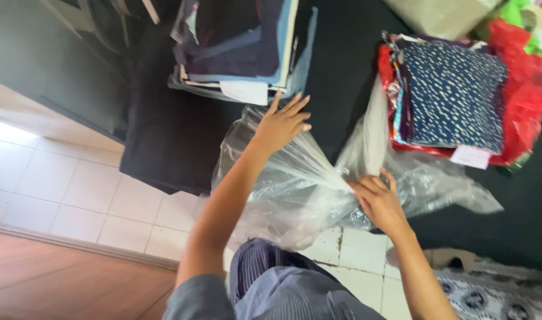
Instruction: The person folds a large piece of light-colored fabric on a table, then stacks it with other folded garments. They smooth the fabric and adjust the pile, handling several folded items and a plastic sheet.
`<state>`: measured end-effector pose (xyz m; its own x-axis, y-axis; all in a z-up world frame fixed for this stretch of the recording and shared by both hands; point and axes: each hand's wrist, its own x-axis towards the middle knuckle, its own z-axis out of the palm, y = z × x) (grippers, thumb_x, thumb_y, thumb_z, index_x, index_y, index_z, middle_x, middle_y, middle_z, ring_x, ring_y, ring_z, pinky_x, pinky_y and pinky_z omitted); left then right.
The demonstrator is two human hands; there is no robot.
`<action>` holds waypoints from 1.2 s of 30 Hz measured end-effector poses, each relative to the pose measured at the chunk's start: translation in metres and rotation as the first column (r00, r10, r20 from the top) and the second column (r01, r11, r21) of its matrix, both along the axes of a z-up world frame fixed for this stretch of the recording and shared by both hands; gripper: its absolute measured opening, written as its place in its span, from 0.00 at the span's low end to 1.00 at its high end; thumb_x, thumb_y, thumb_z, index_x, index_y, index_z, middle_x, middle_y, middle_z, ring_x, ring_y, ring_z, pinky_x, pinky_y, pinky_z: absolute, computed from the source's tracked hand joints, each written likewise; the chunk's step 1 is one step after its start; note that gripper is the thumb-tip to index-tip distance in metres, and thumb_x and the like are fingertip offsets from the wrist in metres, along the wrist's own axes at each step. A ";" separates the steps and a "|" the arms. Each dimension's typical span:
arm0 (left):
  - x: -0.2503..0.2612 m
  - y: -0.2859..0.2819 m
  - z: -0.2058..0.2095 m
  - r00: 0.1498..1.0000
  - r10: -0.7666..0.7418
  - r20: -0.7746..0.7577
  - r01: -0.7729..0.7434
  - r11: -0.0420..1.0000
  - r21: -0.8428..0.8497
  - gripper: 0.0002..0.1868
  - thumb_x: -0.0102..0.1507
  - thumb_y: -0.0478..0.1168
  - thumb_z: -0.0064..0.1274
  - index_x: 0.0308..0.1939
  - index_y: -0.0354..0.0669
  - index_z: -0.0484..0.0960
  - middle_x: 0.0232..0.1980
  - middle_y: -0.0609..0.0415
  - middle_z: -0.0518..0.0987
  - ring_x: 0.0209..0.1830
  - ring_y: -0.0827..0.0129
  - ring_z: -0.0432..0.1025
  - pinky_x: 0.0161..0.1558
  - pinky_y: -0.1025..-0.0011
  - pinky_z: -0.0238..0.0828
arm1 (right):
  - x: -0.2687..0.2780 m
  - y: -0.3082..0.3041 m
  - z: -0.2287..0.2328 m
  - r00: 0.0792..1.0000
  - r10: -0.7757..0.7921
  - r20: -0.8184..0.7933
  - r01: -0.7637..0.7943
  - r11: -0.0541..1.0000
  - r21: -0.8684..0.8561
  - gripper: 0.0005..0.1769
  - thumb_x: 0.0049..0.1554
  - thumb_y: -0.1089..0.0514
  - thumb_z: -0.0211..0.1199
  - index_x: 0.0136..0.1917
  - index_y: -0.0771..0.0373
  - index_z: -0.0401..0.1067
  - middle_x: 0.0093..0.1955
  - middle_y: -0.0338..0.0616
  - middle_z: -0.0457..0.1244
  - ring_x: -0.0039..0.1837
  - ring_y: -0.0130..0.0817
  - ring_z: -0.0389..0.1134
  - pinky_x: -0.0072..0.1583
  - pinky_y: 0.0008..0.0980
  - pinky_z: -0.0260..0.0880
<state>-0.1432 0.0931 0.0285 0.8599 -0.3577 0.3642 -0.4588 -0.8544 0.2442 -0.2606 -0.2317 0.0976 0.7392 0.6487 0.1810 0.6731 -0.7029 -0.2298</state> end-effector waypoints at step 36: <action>-0.115 -0.010 0.016 0.967 0.095 -0.236 -0.175 0.922 -0.345 0.41 0.65 0.58 0.55 0.77 0.43 0.63 0.82 0.38 0.56 0.84 0.44 0.43 0.78 0.38 0.26 | -0.042 0.016 -0.003 0.797 -0.575 0.182 0.531 0.813 0.240 0.33 0.61 0.52 0.65 0.76 0.66 0.66 0.78 0.60 0.55 0.79 0.64 0.49 0.72 0.62 0.46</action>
<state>-0.2584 0.0829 0.0448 0.9616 -0.1116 0.2509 -0.2490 -0.7398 0.6251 -0.3024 -0.2159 0.0944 0.8821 0.0848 0.4634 0.2294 -0.9365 -0.2653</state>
